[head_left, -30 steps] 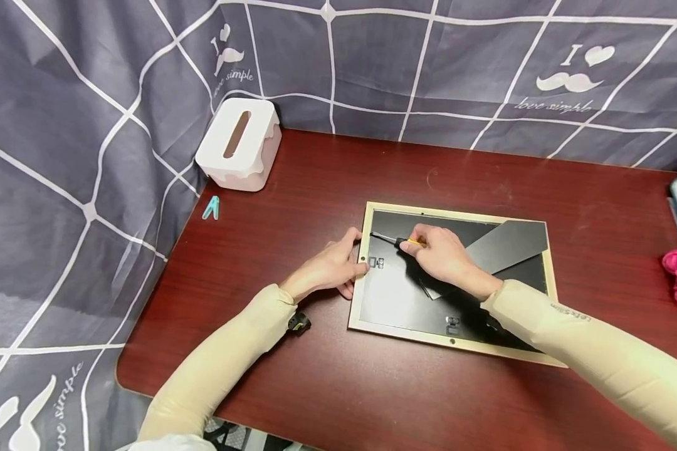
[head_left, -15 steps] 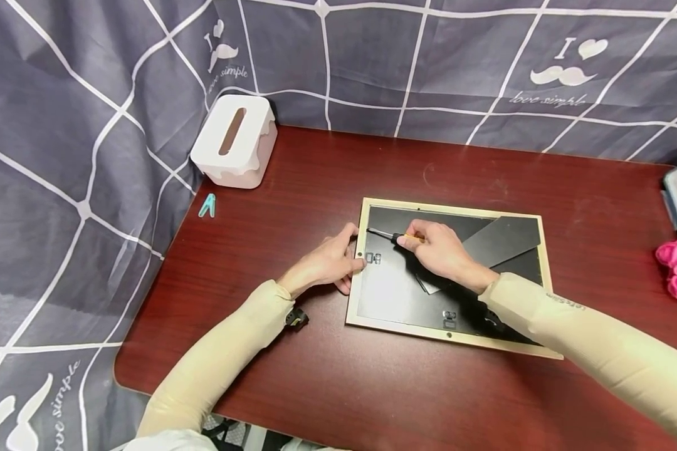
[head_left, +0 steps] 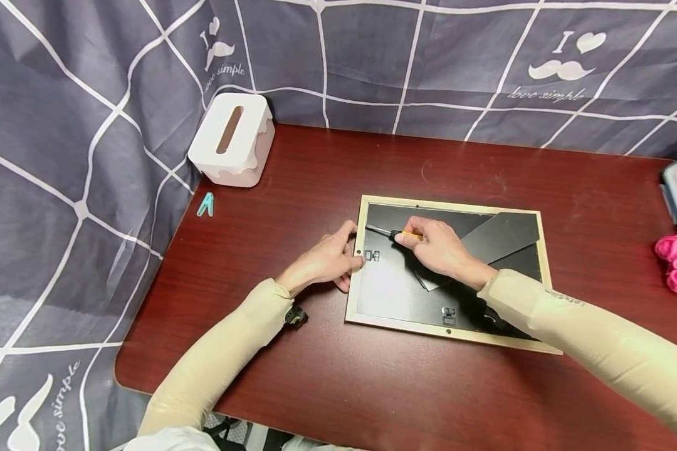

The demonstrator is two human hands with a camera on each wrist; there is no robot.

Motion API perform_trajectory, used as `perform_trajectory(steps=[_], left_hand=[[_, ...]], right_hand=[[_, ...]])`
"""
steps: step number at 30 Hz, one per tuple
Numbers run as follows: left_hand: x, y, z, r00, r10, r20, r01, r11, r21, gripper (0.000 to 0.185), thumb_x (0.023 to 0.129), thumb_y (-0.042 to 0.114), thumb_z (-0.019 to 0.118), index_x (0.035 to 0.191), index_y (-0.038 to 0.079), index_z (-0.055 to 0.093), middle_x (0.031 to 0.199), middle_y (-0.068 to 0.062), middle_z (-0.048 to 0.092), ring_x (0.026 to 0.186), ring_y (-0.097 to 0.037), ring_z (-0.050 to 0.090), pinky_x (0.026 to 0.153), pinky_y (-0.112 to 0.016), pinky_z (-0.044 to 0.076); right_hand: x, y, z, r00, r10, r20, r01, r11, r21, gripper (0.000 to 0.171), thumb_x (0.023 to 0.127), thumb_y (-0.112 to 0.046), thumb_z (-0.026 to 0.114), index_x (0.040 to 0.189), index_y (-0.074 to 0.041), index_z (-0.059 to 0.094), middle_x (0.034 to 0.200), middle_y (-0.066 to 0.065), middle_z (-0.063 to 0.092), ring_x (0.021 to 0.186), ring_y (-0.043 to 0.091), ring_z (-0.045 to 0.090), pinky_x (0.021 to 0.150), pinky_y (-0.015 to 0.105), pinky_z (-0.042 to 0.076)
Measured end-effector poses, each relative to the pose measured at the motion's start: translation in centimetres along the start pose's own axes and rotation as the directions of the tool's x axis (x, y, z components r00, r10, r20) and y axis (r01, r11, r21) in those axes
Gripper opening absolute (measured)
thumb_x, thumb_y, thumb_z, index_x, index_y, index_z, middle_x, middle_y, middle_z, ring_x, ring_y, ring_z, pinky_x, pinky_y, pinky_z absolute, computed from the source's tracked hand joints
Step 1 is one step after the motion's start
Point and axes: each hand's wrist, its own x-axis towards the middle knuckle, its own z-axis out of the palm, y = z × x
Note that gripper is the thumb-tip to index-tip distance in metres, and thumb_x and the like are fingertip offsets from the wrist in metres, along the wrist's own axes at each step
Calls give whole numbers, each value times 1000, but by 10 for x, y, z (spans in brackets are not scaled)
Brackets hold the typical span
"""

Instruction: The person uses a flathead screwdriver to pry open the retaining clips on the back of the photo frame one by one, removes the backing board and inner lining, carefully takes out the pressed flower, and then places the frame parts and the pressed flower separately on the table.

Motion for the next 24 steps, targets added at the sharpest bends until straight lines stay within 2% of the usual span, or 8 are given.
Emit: perform_trajectory(steps=[7,10,18,22,24], left_hand=[[-4,0,-5,1000,1,-8,-1,1000,13,60,104,7,68,155,10,36,91,-12,64,56,-23,75,56,-40,70],[-6,-1,-8,1000,7,-12,-7,1000,6,59,104,7,67,155,10,36,89,-12,63,55,-23,74,56,-41,70],[-5,-3,-11,1000,10,-23,-10,999,-30,57,103,7,68,153,12,39,86,-12,64,55,-22,74,56,-42,70],[-2,-2,-5,1000,-16,0,16,998,-62,66,105,10,68,161,12,33,91,-14,68,57,-22,75,58,-43,71],[-1,-2,-2,999,-28,23,29,997,-71,69,106,12,67,163,12,30,95,-14,68,59,-22,77,60,-42,71]], right_hand=[[1,-10,0,1000,-11,4,11,1000,21,24,104,-38,72,88,-22,67,70,-3,56,69,18,53,66,31,41],[1,-15,-1,1000,-10,6,10,1000,1,25,105,-41,71,86,-25,66,70,-5,56,70,16,54,67,29,42],[6,-30,3,999,-42,16,42,999,16,26,104,-40,71,88,-21,69,70,-2,60,72,20,56,67,33,39],[10,-23,8,999,-37,19,37,999,4,29,105,-44,70,88,-20,69,69,-2,59,71,20,56,65,33,40],[8,-18,7,1000,-5,6,5,1000,-4,27,105,-41,71,88,-20,68,69,-1,59,72,20,56,66,32,42]])
